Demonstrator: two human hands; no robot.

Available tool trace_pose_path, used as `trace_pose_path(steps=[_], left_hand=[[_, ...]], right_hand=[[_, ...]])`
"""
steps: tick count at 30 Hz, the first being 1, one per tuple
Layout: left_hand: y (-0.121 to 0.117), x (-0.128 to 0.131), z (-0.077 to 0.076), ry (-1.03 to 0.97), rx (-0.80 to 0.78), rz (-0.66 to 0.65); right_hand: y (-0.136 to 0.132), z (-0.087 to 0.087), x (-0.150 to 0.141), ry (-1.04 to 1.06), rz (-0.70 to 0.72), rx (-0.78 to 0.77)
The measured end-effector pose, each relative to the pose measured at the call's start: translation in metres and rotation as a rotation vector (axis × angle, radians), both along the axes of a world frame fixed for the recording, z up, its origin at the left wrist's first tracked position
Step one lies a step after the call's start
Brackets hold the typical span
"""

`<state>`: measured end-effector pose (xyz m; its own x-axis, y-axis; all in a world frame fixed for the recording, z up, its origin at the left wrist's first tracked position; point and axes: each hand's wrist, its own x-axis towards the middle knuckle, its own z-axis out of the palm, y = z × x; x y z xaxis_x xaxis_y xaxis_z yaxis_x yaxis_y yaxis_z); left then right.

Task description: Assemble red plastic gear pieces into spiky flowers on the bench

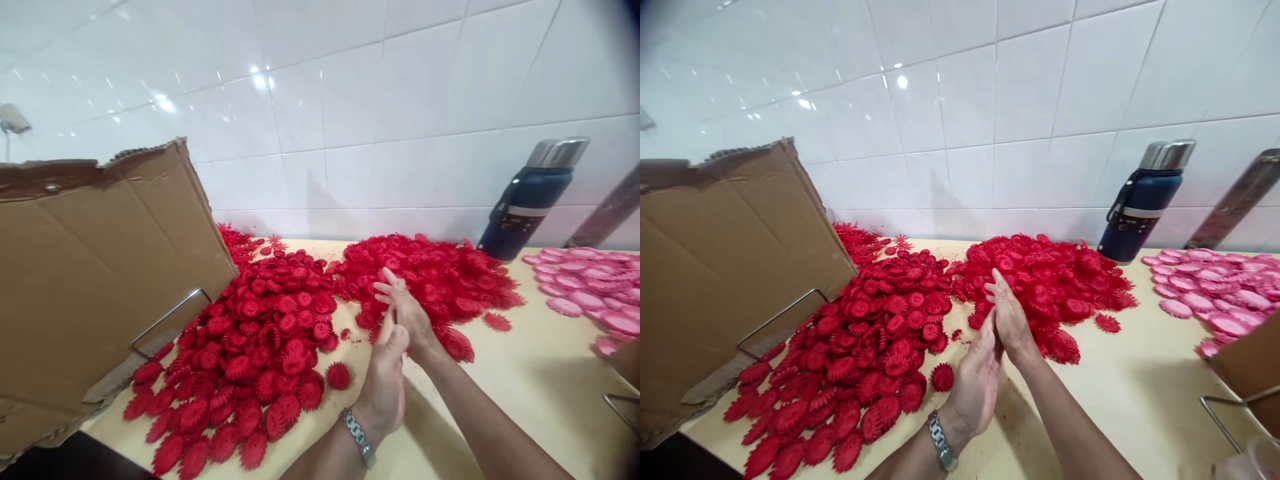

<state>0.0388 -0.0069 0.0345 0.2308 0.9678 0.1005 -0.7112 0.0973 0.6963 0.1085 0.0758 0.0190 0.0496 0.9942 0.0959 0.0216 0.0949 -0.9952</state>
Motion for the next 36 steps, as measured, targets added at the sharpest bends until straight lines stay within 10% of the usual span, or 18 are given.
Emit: trace_pose_path(steps=[19,28,36], left_hand=[[0.022,-0.005,-0.005,0.077,-0.187,0.284],[0.029,-0.047,0.026,0.362,-0.159,0.335],[0.015,-0.062,0.009,0.381,-0.226,0.307]], right_hand=[[-0.025,0.029,-0.009,-0.148,0.168,-0.056],[-0.014,0.042,0.008,-0.26,0.259,0.069],[-0.033,0.039,0.003,-0.359,0.383,0.104]])
